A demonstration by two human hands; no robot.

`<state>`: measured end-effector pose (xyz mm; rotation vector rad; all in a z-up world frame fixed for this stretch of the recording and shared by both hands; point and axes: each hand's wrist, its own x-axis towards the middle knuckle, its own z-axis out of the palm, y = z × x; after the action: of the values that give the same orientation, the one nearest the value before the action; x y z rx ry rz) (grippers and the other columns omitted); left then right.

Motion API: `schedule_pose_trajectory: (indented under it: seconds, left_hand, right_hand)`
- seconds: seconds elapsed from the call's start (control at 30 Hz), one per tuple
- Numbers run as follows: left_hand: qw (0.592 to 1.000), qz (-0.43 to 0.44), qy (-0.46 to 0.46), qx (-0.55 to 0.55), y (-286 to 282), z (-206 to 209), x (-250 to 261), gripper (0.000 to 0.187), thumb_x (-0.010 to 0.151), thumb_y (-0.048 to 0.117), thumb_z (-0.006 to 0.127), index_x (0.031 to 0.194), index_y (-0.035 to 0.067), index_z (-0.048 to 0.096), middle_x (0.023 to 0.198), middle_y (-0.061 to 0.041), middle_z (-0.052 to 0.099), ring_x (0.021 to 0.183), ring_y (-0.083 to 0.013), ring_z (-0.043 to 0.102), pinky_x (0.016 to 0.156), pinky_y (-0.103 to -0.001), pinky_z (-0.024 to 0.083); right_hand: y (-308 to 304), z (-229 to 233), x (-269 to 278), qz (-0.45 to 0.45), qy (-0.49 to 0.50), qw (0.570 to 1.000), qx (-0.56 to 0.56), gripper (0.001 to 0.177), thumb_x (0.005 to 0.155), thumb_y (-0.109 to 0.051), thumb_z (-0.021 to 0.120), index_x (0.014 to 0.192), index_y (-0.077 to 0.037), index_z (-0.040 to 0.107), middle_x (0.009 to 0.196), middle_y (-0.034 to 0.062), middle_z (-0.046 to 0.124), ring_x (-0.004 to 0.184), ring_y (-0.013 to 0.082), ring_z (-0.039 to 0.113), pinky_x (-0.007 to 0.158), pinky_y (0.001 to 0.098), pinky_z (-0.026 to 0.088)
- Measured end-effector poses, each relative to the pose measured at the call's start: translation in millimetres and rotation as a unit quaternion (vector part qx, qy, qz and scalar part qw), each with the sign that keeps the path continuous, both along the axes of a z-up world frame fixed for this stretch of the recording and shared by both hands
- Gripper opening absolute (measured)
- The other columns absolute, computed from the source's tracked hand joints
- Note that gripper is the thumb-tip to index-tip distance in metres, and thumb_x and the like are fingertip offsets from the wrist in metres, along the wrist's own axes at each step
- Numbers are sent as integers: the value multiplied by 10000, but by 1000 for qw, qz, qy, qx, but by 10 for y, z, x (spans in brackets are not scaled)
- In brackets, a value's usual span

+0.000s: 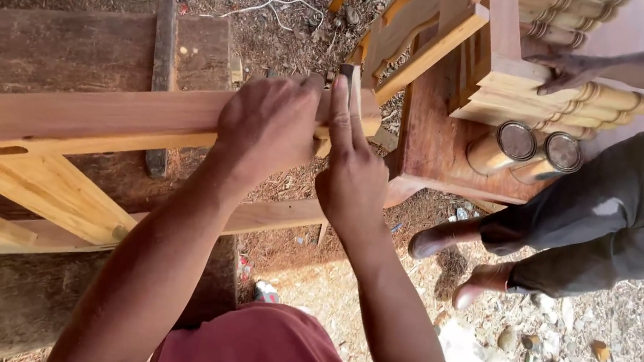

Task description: The person sands the edges and surfaces of a wooden chair backrest using a sanding block. They smooth the frame and the central decorative piece, then flip the chair backrest over to sand the other side.

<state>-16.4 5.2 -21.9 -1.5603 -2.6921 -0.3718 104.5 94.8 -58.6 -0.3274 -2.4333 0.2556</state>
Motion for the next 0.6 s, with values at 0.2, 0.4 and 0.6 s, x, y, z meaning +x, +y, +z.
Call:
schedule_pose_trajectory:
  seconds: [0.2,0.4,0.6]
  left_hand:
    - [1000,18,7,-22,5,89,115,390,911,169,707,1244,-28,652,921,-199,756,838,-344,759,880,-493,598]
    - [999,-18,-30,-9,-22,42,-40,508,794,205,773,1207,-60,643,901,-243,724,836,-408,743,795,-545,597]
    - [998,55,6,-38,-246,212,-49,655,775,253,806,1313,-62,603,1032,-245,724,978,-401,723,874,-524,556]
  right_hand:
    - [-58,-314,218,23,-8,996,-88,1063,646,241,431,1623,-139,254,1321,325,651,501,219,654,436,260,464]
    - [-160,598,184,-34,-140,987,-76,1148,598,220,471,1627,-230,239,1436,225,617,577,371,725,518,432,580]
    - [-167,271,169,-2,-99,993,-57,1071,648,228,453,1629,-147,242,1357,305,648,592,375,728,506,419,572]
